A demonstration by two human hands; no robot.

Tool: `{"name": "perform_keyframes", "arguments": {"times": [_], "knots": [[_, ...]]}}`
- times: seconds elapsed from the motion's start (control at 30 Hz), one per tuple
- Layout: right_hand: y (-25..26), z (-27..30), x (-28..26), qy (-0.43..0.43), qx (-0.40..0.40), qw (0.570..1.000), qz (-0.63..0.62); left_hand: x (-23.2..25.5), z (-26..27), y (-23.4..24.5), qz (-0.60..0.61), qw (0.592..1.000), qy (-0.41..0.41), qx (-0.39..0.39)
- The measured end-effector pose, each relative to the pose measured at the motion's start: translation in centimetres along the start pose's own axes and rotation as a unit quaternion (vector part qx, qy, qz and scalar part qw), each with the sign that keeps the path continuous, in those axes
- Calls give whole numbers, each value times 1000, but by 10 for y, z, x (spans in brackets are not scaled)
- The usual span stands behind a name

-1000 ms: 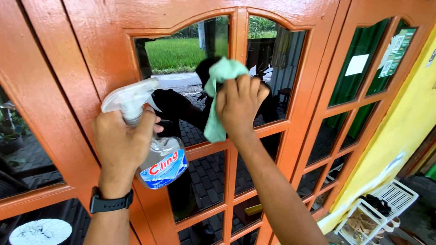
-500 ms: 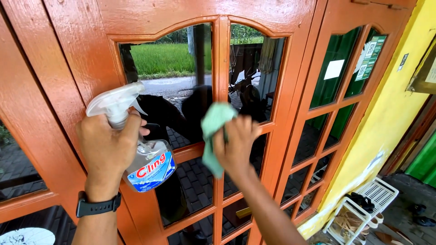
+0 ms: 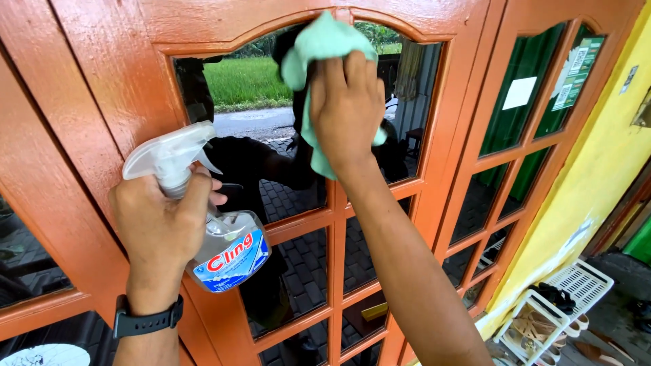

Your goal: Cleaning the glass panes of a wooden door using a spray cleaner and a cloth.

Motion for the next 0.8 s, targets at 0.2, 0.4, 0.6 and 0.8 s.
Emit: {"name": "perform_keyframes", "arguments": {"times": [0.2,0.4,0.6,0.8], "knots": [[15,30,-15,17,-52,998,2,-3,0,1,1,1000,-7,-4],[10,108,-22,-1,-141,988,-60,-1,3,1,7,1000,-25,1],[32,186,-25,1,-223,968,-119,4,4,3,9,1000,-21,-3],[37,103,-10,26,-156,978,-138,-5,4,3,-34,999,5,2]]}}
Point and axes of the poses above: each hand's wrist, its own z-axis away from the middle knuckle, its own y-axis out of the back of the hand, x = y × z, the point moved 9 cm from there along -z, towards the middle knuckle, and after that the axes turned 10 degrees about -x, right-handed, at the moved point
